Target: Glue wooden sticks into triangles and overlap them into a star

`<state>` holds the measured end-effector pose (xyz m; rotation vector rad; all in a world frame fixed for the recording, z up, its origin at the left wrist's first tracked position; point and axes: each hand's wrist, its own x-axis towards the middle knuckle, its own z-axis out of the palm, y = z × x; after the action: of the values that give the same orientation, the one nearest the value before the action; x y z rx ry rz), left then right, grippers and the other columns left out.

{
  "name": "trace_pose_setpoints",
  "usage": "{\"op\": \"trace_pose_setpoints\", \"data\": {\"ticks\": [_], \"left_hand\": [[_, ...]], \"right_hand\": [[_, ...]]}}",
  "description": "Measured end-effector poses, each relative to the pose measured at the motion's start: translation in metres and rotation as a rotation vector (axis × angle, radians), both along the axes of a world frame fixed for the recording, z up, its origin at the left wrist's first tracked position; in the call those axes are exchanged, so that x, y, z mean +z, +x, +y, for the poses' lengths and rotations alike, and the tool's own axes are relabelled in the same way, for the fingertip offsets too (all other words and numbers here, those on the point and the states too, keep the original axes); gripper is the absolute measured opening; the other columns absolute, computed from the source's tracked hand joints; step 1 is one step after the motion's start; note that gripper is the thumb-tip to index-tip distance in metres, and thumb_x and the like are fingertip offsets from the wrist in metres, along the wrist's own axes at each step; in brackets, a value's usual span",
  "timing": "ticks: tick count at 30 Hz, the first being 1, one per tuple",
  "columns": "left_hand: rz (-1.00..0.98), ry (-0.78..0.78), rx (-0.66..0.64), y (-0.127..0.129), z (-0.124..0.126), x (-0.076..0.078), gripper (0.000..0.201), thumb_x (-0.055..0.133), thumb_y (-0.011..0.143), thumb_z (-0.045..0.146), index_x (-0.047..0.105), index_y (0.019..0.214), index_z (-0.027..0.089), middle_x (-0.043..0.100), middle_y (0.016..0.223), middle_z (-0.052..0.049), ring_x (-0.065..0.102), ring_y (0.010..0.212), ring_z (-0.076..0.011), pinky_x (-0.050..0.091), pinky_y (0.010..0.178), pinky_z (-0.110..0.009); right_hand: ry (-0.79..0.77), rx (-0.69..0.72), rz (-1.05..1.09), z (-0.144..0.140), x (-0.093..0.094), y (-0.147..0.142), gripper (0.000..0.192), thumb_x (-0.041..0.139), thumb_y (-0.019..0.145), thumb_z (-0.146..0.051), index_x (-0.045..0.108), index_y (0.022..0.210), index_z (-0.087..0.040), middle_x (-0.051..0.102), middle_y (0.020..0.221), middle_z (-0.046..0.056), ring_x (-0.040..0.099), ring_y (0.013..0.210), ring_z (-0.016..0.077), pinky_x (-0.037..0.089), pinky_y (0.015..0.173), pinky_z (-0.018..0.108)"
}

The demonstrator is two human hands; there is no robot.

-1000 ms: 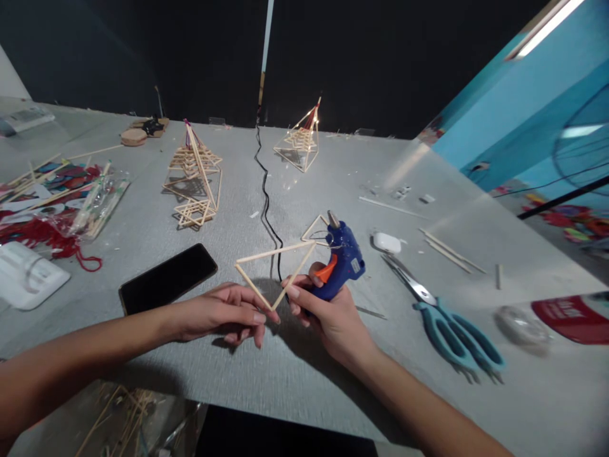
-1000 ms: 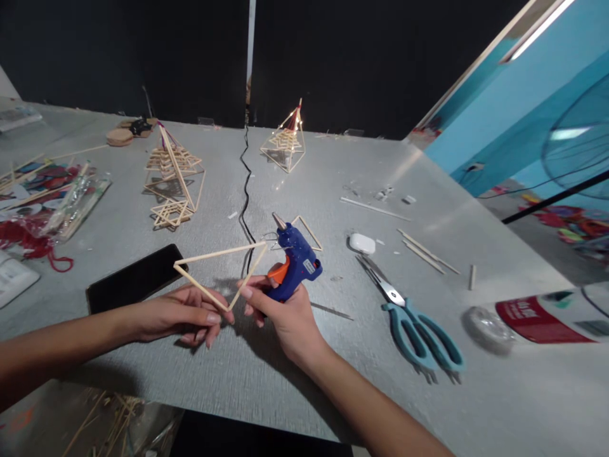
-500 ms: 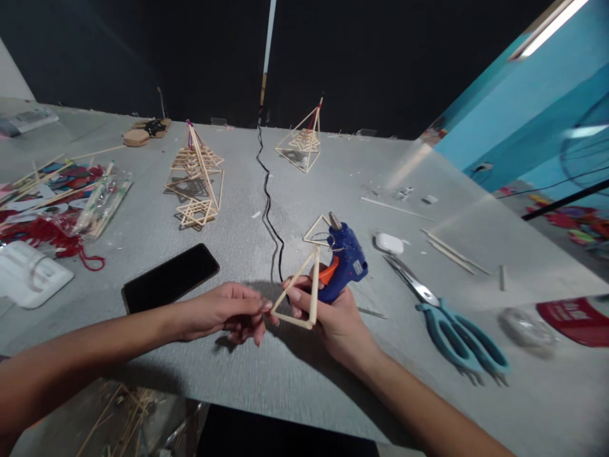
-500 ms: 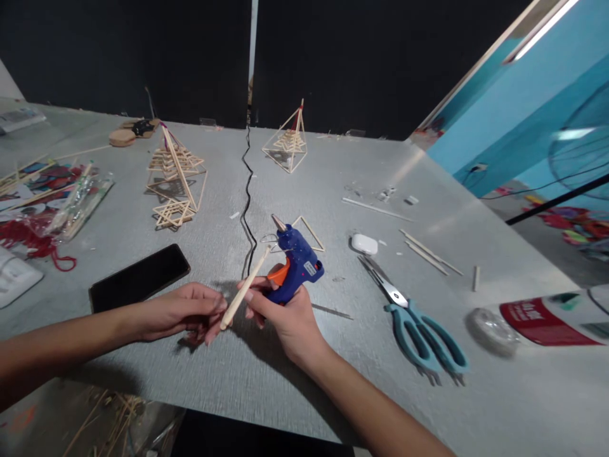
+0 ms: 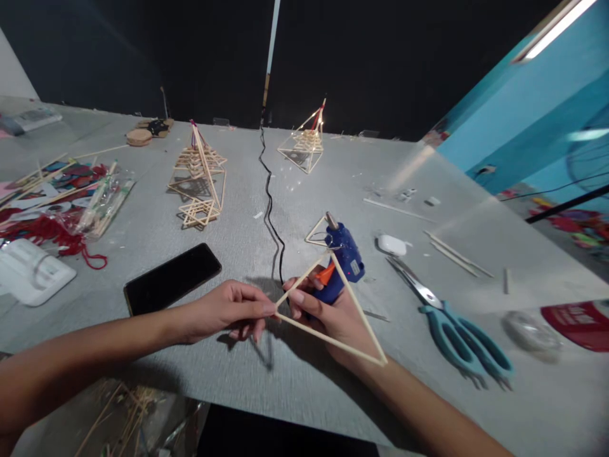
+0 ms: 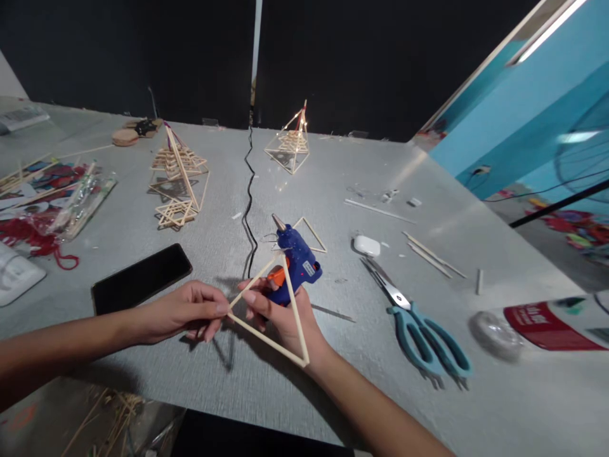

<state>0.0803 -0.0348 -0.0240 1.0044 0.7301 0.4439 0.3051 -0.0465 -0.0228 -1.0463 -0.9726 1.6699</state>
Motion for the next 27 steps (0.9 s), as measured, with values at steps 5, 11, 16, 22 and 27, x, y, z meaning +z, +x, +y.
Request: {"op": "trace_pose_setpoints", "data": {"ticks": [5,11,16,22,27], "left_hand": [[0.004,0.017,0.024,0.001,-0.002,0.001,0.049,0.086,0.088,0.062,0.073,0.083,0.015,0.068,0.063,0.002,0.044,0.043,-0.0041,0.035,0.041,-0.014],[-0.007,0.015,0.062,0.002,-0.003,0.004,0.060,0.075,0.088,0.077,0.073,0.088,0.017,0.068,0.061,0.000,0.049,0.048,-0.0075,0.036,0.043,-0.017],[0.059,0.114,0.081,0.003,-0.004,0.007,0.054,0.084,0.088,0.064,0.072,0.073,0.014,0.066,0.057,0.000,0.041,0.043,-0.0034,0.030,0.042,-0.016],[0.100,0.180,0.110,0.006,-0.008,0.005,0.034,0.093,0.080,0.045,0.083,0.092,0.015,0.067,0.058,0.003,0.055,0.050,-0.0074,0.039,0.048,-0.016],[0.123,0.188,0.087,0.006,-0.006,0.003,0.032,0.092,0.077,0.042,0.082,0.091,0.015,0.067,0.058,0.003,0.056,0.049,-0.0080,0.042,0.049,-0.017]], "right_hand": [[-0.001,0.000,-0.005,0.000,-0.001,0.001,0.043,0.099,0.070,-0.053,0.078,0.089,-0.020,0.059,0.062,0.000,0.050,0.056,0.0120,0.038,0.050,0.028],[0.070,0.003,-0.068,0.000,-0.013,0.007,0.038,0.094,0.079,-0.054,0.080,0.094,-0.022,0.062,0.068,0.001,0.051,0.060,0.0131,0.039,0.056,0.031],[0.048,-0.018,-0.075,0.001,-0.018,0.008,0.041,0.096,0.075,-0.057,0.080,0.093,-0.023,0.064,0.072,0.002,0.054,0.066,0.0159,0.040,0.059,0.032],[0.035,-0.009,-0.093,0.002,-0.013,0.005,0.044,0.096,0.072,-0.058,0.081,0.092,-0.023,0.061,0.066,0.000,0.051,0.061,0.0142,0.040,0.059,0.032],[0.043,-0.003,-0.086,0.001,-0.010,0.005,0.041,0.096,0.072,-0.057,0.082,0.092,-0.023,0.061,0.066,0.001,0.054,0.061,0.0143,0.039,0.060,0.032]]}}
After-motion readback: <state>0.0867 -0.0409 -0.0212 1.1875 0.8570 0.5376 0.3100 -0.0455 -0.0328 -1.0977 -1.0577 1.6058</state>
